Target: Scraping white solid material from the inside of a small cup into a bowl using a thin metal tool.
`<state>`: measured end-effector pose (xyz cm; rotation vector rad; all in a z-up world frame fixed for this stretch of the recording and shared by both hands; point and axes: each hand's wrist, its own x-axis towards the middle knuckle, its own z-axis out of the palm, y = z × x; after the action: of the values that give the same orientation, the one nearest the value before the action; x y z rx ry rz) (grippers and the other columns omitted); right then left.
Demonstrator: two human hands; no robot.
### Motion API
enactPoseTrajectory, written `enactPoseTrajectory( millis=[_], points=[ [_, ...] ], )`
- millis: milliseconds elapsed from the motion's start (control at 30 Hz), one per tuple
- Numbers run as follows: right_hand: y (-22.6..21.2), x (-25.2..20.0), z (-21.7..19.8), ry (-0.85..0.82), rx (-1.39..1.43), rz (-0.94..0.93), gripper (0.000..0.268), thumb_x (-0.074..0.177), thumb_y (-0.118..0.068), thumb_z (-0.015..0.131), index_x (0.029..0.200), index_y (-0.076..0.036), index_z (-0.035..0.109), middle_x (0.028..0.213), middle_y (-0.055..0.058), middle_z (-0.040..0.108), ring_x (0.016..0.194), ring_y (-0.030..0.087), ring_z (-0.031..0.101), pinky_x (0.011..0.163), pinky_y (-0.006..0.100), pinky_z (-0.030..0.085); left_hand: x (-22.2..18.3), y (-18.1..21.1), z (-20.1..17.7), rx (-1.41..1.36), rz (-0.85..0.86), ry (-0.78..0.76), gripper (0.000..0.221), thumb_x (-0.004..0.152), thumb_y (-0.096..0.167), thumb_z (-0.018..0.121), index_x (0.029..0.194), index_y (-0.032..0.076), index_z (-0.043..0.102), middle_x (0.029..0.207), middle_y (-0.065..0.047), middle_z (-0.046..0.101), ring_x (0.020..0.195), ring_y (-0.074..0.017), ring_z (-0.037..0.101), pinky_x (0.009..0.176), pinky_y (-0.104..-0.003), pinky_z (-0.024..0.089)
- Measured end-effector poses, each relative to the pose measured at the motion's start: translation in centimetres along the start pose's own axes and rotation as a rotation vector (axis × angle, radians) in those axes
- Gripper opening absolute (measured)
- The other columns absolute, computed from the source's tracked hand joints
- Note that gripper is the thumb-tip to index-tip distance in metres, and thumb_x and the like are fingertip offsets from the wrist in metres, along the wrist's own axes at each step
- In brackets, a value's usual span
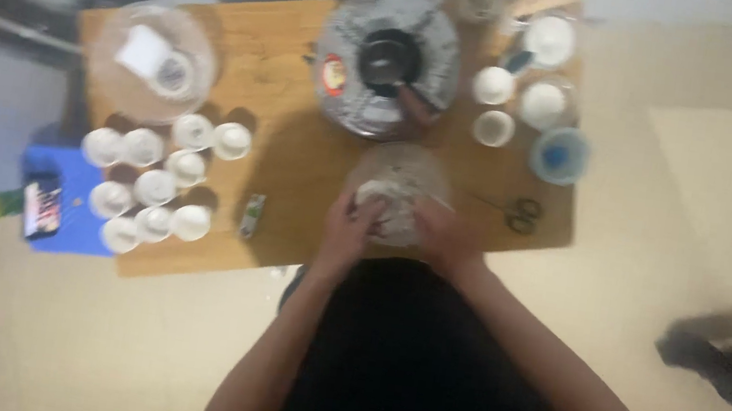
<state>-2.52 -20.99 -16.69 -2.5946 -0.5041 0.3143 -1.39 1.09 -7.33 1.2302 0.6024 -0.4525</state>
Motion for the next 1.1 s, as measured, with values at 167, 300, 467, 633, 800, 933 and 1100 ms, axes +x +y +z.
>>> enactPoseTrajectory(
  millis=[167, 300, 467, 633, 800, 933, 1100],
  points=[
    [-2.7, 0.5, -1.5, 0.076, -0.309, -0.027, 0.030, 0.107, -0.029, 0.041, 0.128, -0.026, 0.062, 0.119, -0.001, 0.070, 0.112, 0.015, 0.068, 0.092, 0.034, 0.055, -1.4, 3.5, 1.1, 0.112, -0.055, 0.008, 0.040, 0.098, 0.021, 0.069, 0.132, 0.002, 0.059, 0.110, -0.016, 0.065, 0.082, -0.0215, 0.069, 0.073, -0.037, 0.062],
    [-5.7, 1.4, -5.0, 0.018, -0.530, -0.074, 0.007, 0.099, -0.021, 0.049, 0.092, -0.023, 0.051, 0.080, -0.009, 0.053, 0.071, 0.013, 0.060, 0.056, 0.026, 0.045, -2.3, 4.7, 1.3, 0.046, -0.059, 0.072, 0.041, 0.095, 0.015, 0.070, 0.132, 0.000, 0.059, 0.104, -0.013, 0.065, 0.073, -0.0200, 0.071, 0.068, -0.034, 0.063],
    [-6.5, 1.9, -4.5, 0.102, -0.601, -0.046, 0.010, 0.095, -0.024, 0.053, 0.086, -0.026, 0.050, 0.071, -0.008, 0.052, 0.061, 0.012, 0.059, 0.048, 0.028, 0.040, -2.4, 4.4, 1.6, 0.041, -0.064, 0.093, 0.043, 0.096, 0.013, 0.067, 0.135, -0.001, 0.056, 0.104, -0.013, 0.063, 0.076, -0.0211, 0.072, 0.069, -0.034, 0.063],
    [-7.1, 2.1, -3.9, 0.142, -0.493, 0.037, 0.016, 0.094, -0.020, 0.055, 0.079, -0.022, 0.051, 0.064, -0.008, 0.054, 0.055, 0.014, 0.060, 0.046, 0.027, 0.038, -1.5, 2.4, 1.1, 0.098, -0.072, 0.064, 0.042, 0.098, 0.015, 0.067, 0.135, -0.001, 0.056, 0.108, -0.016, 0.065, 0.081, -0.0220, 0.071, 0.071, -0.036, 0.062],
    [-8.5, 2.6, -5.9, -0.139, -0.406, 0.089, 0.008, 0.096, -0.017, 0.054, 0.090, -0.021, 0.051, 0.071, -0.005, 0.058, 0.061, 0.013, 0.065, 0.049, 0.026, 0.047, -2.0, 3.4, 1.5, 0.255, -0.056, 0.103, 0.045, 0.100, 0.021, 0.066, 0.139, 0.002, 0.054, 0.113, -0.015, 0.064, 0.087, -0.0210, 0.071, 0.079, -0.038, 0.061],
    [-8.5, 2.4, -5.7, -0.079, -0.476, 0.095, 0.008, 0.094, -0.016, 0.055, 0.090, -0.021, 0.051, 0.070, -0.005, 0.059, 0.058, 0.013, 0.066, 0.045, 0.027, 0.046, -1.5, 2.5, 1.4, 0.306, 0.006, 0.078, 0.042, 0.101, 0.019, 0.064, 0.137, 0.000, 0.053, 0.115, -0.019, 0.064, 0.091, -0.0252, 0.072, 0.081, -0.040, 0.061],
    [-8.6, 3.2, -6.8, -0.297, -0.162, 0.147, 0.005, 0.099, -0.011, 0.049, 0.102, -0.009, 0.052, 0.080, 0.001, 0.060, 0.066, 0.022, 0.071, 0.054, 0.033, 0.052, -2.5, 3.4, 1.8, 0.466, 0.134, 0.080, 0.036, 0.104, 0.013, 0.059, 0.136, -0.003, 0.053, 0.109, -0.020, 0.063, 0.087, -0.0246, 0.072, 0.075, -0.041, 0.061]
  ],
)
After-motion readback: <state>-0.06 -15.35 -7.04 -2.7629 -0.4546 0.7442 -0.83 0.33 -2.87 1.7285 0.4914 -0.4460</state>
